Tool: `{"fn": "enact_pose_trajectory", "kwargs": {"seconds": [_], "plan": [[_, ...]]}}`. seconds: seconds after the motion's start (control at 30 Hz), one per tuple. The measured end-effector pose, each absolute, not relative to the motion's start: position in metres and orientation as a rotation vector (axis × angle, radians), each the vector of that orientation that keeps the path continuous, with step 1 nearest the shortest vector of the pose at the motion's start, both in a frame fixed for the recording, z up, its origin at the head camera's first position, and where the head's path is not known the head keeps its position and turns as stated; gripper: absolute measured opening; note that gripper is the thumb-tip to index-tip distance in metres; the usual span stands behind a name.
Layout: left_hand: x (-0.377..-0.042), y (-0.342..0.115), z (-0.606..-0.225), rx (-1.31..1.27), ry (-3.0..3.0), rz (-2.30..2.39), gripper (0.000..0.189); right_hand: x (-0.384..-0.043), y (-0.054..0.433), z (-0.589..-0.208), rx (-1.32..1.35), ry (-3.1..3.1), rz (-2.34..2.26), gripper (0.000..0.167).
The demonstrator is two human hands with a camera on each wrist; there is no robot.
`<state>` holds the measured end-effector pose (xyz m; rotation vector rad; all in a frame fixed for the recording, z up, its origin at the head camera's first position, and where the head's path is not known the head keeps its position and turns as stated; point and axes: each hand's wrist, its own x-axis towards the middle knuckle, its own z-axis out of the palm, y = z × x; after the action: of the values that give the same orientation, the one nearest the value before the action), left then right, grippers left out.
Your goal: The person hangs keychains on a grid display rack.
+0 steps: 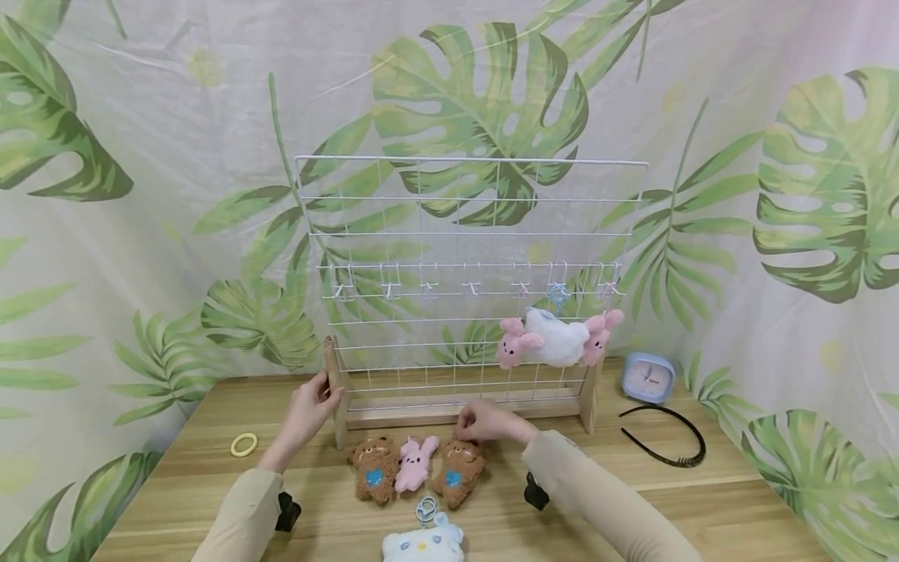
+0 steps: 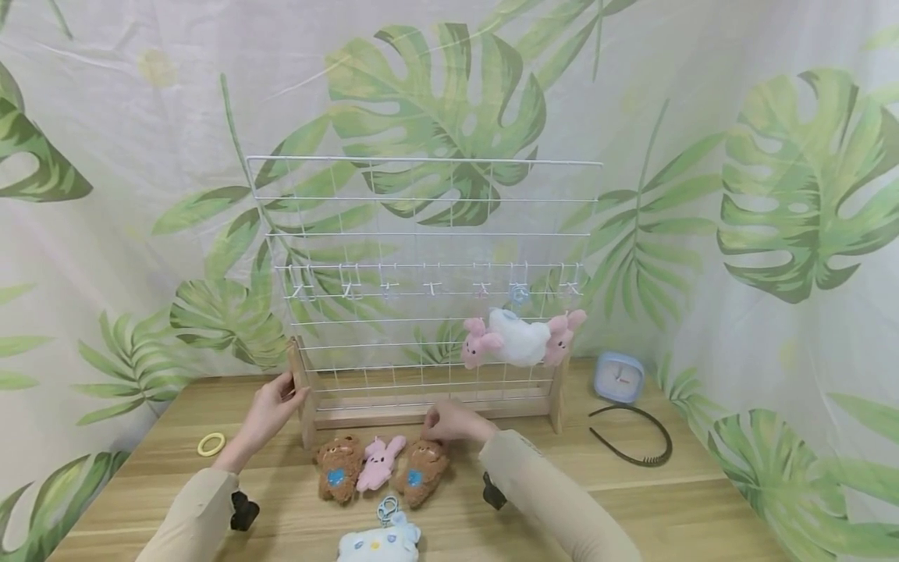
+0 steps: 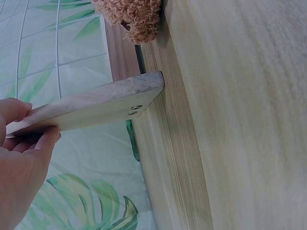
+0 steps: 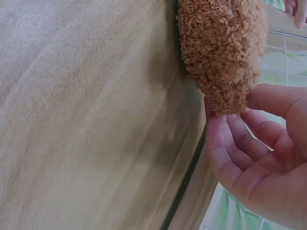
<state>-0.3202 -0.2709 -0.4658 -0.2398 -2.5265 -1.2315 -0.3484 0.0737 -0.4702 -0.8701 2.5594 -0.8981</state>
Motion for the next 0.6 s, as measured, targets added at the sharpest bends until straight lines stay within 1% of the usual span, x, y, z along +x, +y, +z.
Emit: {"fn": "enact_pose_trajectory", "kwargs": {"seconds": [0.23, 0.43, 0.6], "plan": [[-0.32, -0.271, -0.464, -0.236, -2.538, -1.248, 0.024, -0.342, 0.078, -0.457, -0.873, 2.551, -0.981, 0.01], [-0.32, -0.271, -0.465, -0.252, -2.524, -1.26, 0.029, -0.335, 0.085, -0.446, -0.944, 2.558, -1.03, 0.008], [-0.321, -0.272, -0.466, -0.256, -2.517, -1.259, 0.026, -0.325, 0.09, -0.434, -0.974, 2.573, -1.088, 0.008]]}}
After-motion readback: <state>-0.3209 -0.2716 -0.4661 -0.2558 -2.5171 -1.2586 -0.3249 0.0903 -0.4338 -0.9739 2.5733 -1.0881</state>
